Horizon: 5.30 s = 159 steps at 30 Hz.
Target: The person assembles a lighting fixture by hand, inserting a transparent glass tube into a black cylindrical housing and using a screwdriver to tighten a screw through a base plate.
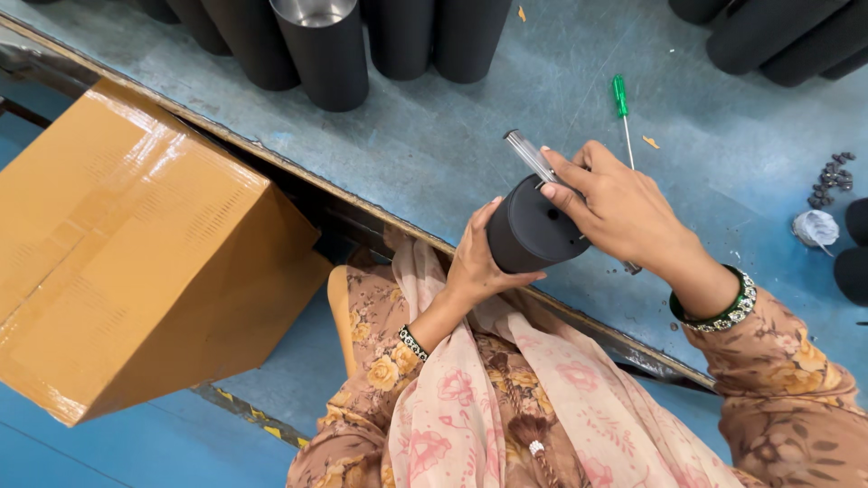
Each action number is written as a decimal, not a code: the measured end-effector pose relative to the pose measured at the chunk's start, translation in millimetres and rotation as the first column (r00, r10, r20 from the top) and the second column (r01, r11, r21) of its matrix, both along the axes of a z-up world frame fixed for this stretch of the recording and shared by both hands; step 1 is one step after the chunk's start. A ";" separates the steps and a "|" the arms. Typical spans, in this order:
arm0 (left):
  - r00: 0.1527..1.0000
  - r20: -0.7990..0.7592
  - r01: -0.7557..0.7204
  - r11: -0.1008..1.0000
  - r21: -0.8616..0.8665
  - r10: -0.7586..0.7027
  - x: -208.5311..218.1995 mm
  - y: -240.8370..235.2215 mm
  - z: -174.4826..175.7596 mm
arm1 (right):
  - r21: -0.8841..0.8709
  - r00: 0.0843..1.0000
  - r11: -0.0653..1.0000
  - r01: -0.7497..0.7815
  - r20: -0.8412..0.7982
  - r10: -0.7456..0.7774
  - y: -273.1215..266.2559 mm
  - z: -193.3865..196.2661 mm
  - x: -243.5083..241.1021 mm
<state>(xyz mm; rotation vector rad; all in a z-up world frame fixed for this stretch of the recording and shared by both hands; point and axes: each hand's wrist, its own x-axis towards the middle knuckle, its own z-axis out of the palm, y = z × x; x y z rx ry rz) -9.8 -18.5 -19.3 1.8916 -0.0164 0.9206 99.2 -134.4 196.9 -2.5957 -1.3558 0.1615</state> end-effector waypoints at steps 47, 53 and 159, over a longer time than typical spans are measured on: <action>0.905 -0.230 0.324 0.931 -0.168 -0.357 28.8 -15.4 9.1 | 0.607 0.709 0.559 0.565 -0.703 0.048 -137.2 -135.8 78.7; 0.964 0.004 0.263 0.953 -0.151 -0.266 29.6 -20.6 4.7 | 0.471 0.444 0.443 0.762 -0.879 0.172 -122.3 -163.5 50.1; 0.961 0.275 0.117 0.934 -0.336 -0.022 -36.6 55.5 83.5 | 0.857 0.662 0.441 0.268 -0.496 0.561 -27.9 -89.0 -7.7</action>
